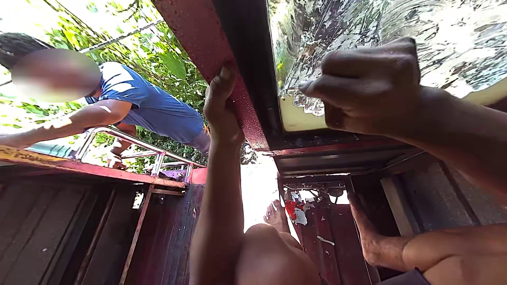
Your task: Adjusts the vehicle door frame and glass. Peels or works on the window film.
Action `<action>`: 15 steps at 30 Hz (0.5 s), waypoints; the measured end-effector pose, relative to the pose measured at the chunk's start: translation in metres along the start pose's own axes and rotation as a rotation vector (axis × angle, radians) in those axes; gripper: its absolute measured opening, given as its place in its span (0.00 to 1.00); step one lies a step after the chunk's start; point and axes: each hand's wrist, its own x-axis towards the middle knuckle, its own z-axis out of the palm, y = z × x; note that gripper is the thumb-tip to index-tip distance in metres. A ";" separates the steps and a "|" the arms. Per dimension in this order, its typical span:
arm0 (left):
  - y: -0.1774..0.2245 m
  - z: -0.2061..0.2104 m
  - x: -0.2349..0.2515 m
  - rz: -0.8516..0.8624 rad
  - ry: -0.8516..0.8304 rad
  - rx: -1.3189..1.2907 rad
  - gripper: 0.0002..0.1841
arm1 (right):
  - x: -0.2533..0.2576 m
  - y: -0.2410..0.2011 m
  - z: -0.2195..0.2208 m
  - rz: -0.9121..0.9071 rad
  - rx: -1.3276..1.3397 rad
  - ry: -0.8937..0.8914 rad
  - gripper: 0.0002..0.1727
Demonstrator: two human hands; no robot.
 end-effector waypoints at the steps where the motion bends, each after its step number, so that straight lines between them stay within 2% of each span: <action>1: 0.000 0.000 0.000 -0.003 0.001 0.004 0.14 | -0.001 0.001 0.000 0.006 0.011 0.018 0.11; 7: -0.001 0.000 0.002 -0.009 -0.014 -0.005 0.17 | 0.001 -0.006 0.007 0.018 -0.105 -0.008 0.11; 9: 0.000 0.000 0.001 -0.007 -0.003 0.009 0.17 | 0.001 -0.007 0.006 0.029 -0.097 -0.029 0.10; 12: -0.001 -0.001 0.002 0.009 -0.016 0.020 0.16 | -0.001 0.001 0.004 0.015 -0.002 0.033 0.11; 15: -0.001 -0.002 0.003 0.002 -0.023 0.014 0.16 | -0.003 0.000 0.006 -0.001 -0.040 0.046 0.12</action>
